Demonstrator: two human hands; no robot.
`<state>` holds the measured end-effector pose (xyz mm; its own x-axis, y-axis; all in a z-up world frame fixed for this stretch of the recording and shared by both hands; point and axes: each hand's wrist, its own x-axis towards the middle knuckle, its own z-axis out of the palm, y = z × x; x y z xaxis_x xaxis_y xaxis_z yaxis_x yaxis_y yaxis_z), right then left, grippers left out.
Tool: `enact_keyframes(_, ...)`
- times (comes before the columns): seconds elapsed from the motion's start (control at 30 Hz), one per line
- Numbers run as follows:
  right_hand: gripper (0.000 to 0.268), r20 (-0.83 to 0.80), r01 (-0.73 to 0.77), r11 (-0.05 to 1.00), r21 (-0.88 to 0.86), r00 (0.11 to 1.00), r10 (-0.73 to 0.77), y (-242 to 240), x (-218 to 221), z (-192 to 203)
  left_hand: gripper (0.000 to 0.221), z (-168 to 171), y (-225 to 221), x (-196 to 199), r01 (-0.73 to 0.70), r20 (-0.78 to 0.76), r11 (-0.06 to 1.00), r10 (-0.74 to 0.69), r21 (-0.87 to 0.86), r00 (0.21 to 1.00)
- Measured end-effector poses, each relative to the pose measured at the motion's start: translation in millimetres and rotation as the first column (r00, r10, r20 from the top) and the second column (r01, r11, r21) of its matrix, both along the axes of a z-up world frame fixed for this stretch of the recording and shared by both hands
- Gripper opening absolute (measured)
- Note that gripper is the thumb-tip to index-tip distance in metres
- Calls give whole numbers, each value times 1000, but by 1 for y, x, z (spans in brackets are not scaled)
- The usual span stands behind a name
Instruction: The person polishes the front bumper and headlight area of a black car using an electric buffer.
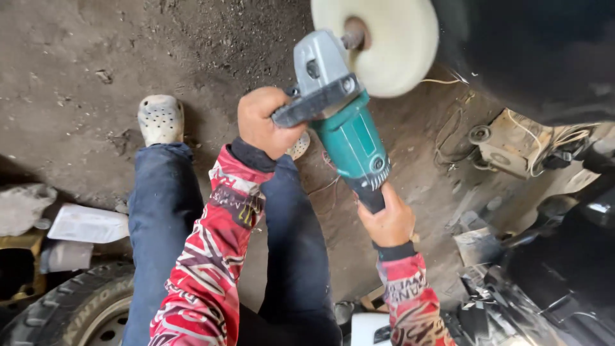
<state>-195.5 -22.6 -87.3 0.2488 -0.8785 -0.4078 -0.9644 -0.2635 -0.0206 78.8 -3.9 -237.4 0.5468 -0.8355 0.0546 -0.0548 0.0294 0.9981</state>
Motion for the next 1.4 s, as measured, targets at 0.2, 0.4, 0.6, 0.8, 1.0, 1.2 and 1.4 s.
enact_keyframes(0.2, 48, 58, -92, 993, 68, 994, 88, -37, 23, -8, 27, -16, -4, 6, -122, -34, 988, 126, 92, 992)
enact_keyframes(0.4, 42, 128, -78, 994, 77, 989, 68, -17, 13, 31, 26, 49, 3, 21, -120, 85, 991, 125, -53, 989)
enact_keyframes(0.6, 41, 154, 24, 1000, -3, 988, -23, 25, -9, 65, 26, 109, 6, 21, 19, 90, 994, -10, -109, 996)
enact_keyframes(0.8, 44, 115, 162, 983, 83, 979, -171, 40, 20, 76, 28, 86, 6, 21, 91, 25, 987, -89, -129, 996)
enact_keyframes(1.0, 42, 119, 253, 953, 168, 954, -274, 45, 48, 72, 26, 78, 1, 40, 83, 6, 995, -83, -62, 997)
enact_keyframes(1.2, 35, 152, 297, 947, 122, 937, -314, 76, 46, 88, 30, 133, 1, 70, 138, 87, 984, -129, -110, 988)
enact_keyframes(1.4, 45, 223, 221, 975, -8, 951, -213, 93, 56, 100, 29, 163, 5, 80, 221, 103, 957, -205, -190, 973)
